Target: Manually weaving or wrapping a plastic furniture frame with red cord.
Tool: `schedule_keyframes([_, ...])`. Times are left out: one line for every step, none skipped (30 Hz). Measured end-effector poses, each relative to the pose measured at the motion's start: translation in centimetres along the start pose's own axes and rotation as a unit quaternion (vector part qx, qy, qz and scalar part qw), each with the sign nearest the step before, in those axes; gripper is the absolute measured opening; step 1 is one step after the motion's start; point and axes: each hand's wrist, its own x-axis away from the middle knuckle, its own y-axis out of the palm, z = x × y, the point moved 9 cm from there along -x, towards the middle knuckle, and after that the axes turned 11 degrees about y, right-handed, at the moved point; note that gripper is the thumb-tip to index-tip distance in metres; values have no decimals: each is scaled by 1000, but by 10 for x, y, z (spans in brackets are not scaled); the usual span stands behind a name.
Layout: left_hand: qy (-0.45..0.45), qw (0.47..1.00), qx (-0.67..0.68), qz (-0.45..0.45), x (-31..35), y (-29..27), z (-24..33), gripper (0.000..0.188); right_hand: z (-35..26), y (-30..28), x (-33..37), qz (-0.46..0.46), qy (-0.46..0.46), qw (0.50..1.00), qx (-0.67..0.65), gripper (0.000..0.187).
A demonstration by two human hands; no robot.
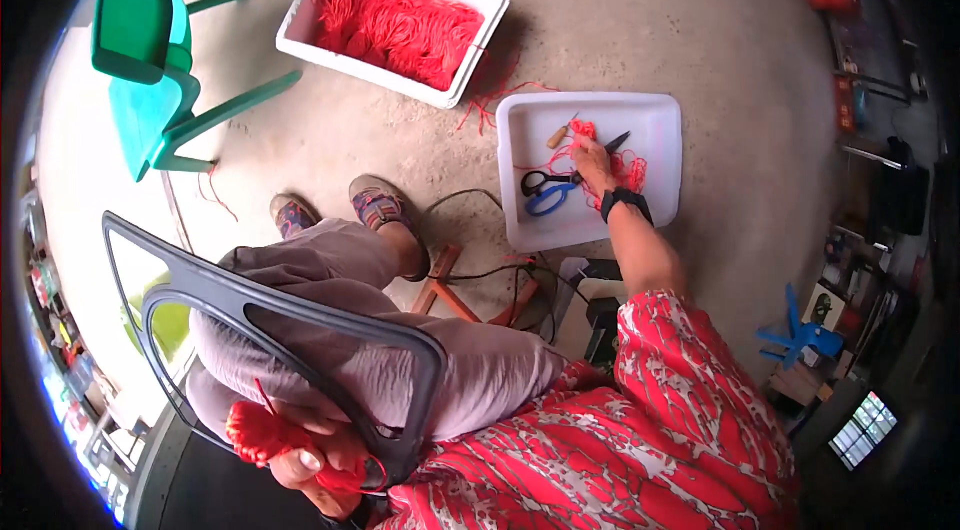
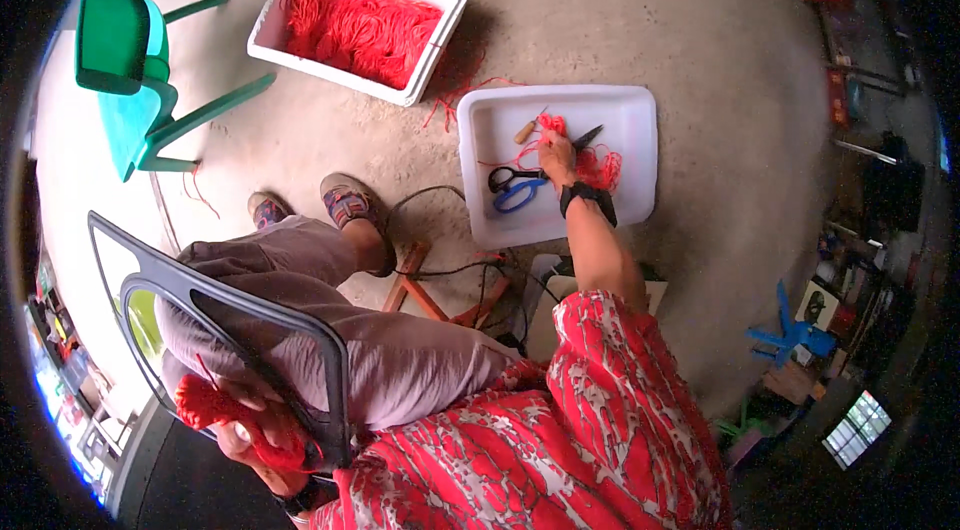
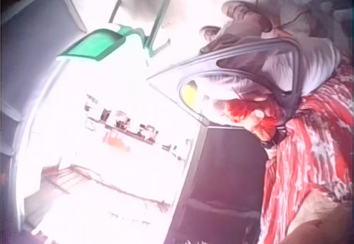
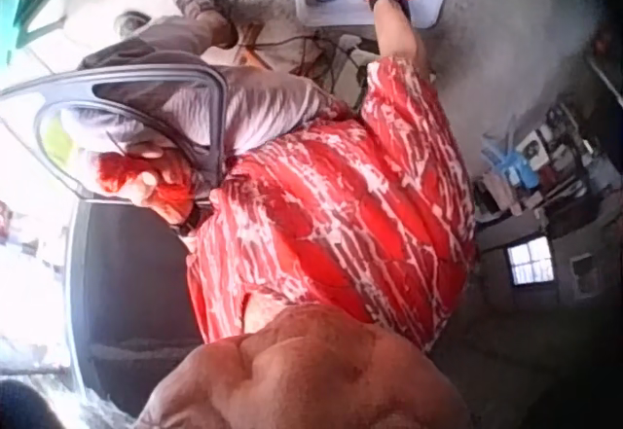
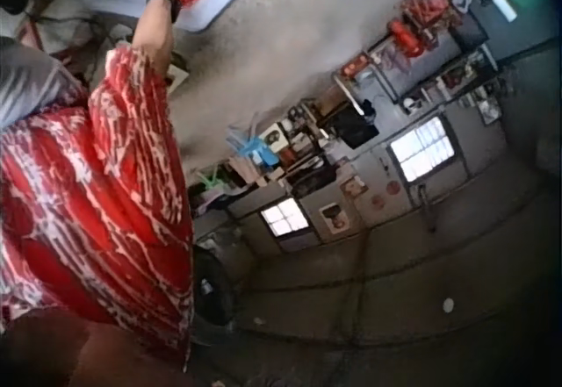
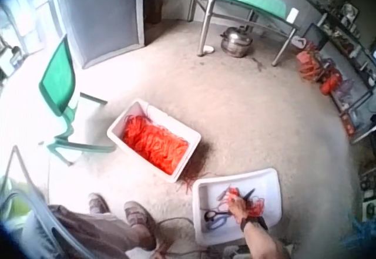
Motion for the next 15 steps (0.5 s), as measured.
schedule_keyframes([-4, 1000, -2, 2, -2, 0, -1, 33, -3, 3, -3, 23, -8, 999, 38, 36])
schedule_keyframes([-8, 1000, -2, 4, -3, 0, -2, 32, -2, 7, -7, 24, 3, 997, 71, 35])
schedule_keyframes([-12, 1000, -4, 5, -5, 0, -3, 32, -2, 12, -11, 33, 5, 993, 117, 35])
schedule_keyframes([-15, 1000, -5, 7, -7, 0, -4, 32, -1, 17, -14, 42, 7, 986, 163, 35])
schedule_keyframes([-18, 1000, -5, 9, -8, 0, -5, 32, 2, 21, -16, 52, 8, 977, 208, 35])
schedule_keyframes([-20, 1000, -6, 7, -10, 1, -6, 32, 7, 23, -15, 77, 24, 971, 226, 36])
schedule_keyframes([-22, 1000, -6, 8, -12, 1, -5, 32, 4, 24, -12, 81, -15, 975, 205, 36])
schedule_keyframes([-21, 1000, -7, 7, -14, 1, -5, 32, 3, 27, -8, 72, -39, 979, 188, 36])
schedule_keyframes([-22, 1000, -9, 5, -16, 1, -5, 32, 6, 28, -3, 55, -27, 980, 189, 37])
schedule_keyframes([-20, 1000, -8, 5, -17, 1, -6, 31, 10, 20, 4, 84, 13, 989, 118, 40])
schedule_keyframes([-16, 1000, -8, 5, -19, 1, -5, 31, 7, 15, 12, 71, 21, 997, 27, 42])
schedule_keyframes([-16, 1000, -9, 3, -19, 2, -5, 31, 5, 9, 20, 54, 46, 996, -60, 44])
schedule_keyframes([-13, 1000, -8, 1, -19, 2, -6, 31, 8, 1, 32, 43, 105, 986, -125, 46])
schedule_keyframes([-14, 1000, -5, 0, -17, 5, -7, 31, 12, -6, 50, -41, 178, 960, -211, 48])
schedule_keyframes([-11, 1000, 0, 0, -15, 7, -7, 31, -1, -16, 65, -68, 175, 927, -323, 46])
